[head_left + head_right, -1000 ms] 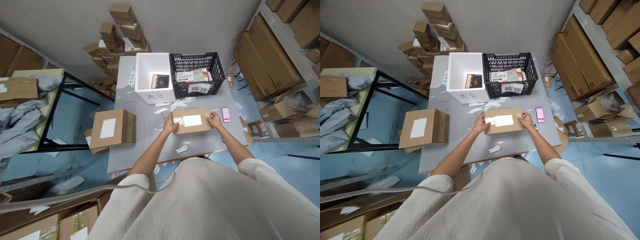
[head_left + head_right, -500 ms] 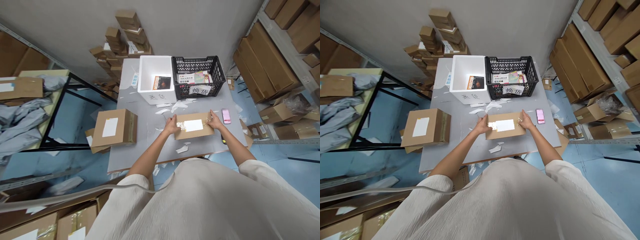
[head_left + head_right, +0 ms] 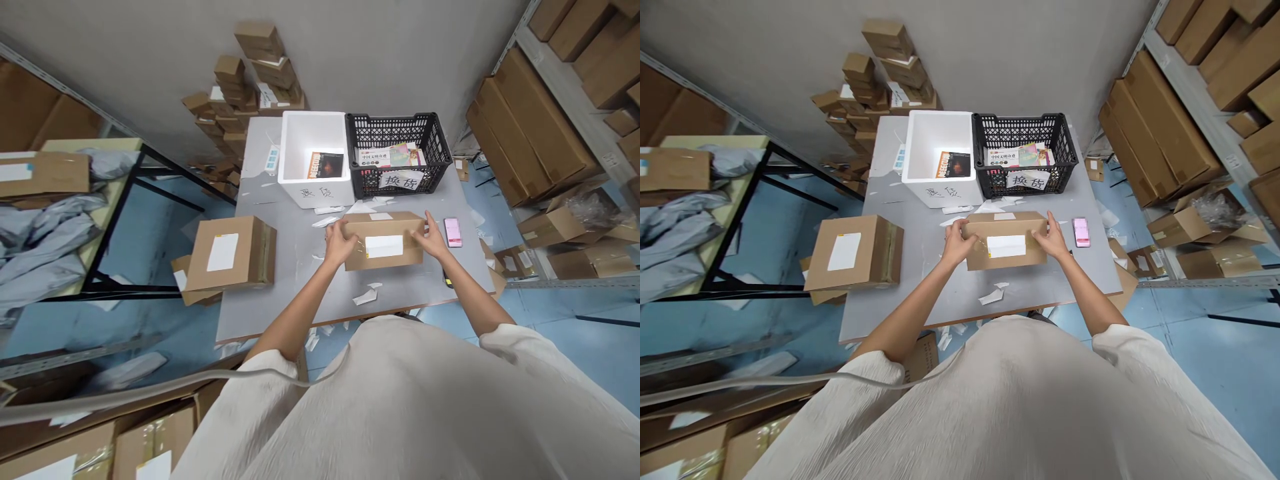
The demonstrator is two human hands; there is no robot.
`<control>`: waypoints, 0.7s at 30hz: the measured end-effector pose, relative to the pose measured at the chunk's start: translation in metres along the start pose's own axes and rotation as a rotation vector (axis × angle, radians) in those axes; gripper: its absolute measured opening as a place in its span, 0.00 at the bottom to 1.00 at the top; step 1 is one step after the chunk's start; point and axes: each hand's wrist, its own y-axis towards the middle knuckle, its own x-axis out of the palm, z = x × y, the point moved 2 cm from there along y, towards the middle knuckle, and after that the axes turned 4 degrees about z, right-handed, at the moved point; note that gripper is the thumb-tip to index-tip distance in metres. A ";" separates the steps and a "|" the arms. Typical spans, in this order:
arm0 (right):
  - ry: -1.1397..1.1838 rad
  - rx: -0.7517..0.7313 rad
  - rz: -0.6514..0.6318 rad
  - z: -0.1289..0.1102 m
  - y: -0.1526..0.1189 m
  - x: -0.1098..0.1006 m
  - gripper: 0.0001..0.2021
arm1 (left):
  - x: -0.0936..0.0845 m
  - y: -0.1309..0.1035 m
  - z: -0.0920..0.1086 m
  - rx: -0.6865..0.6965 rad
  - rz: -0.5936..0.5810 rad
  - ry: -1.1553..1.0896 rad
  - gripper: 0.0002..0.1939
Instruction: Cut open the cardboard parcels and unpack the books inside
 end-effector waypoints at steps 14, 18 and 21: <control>-0.169 0.170 0.042 0.014 -0.023 0.013 0.43 | 0.019 -0.031 -0.031 -0.082 -0.045 0.032 0.15; -0.251 0.173 0.027 0.018 -0.023 0.011 0.41 | 0.017 -0.026 -0.036 -0.118 -0.069 0.089 0.17; -0.256 0.136 -0.008 0.026 -0.027 0.009 0.40 | 0.017 -0.027 -0.042 -0.132 -0.128 0.115 0.28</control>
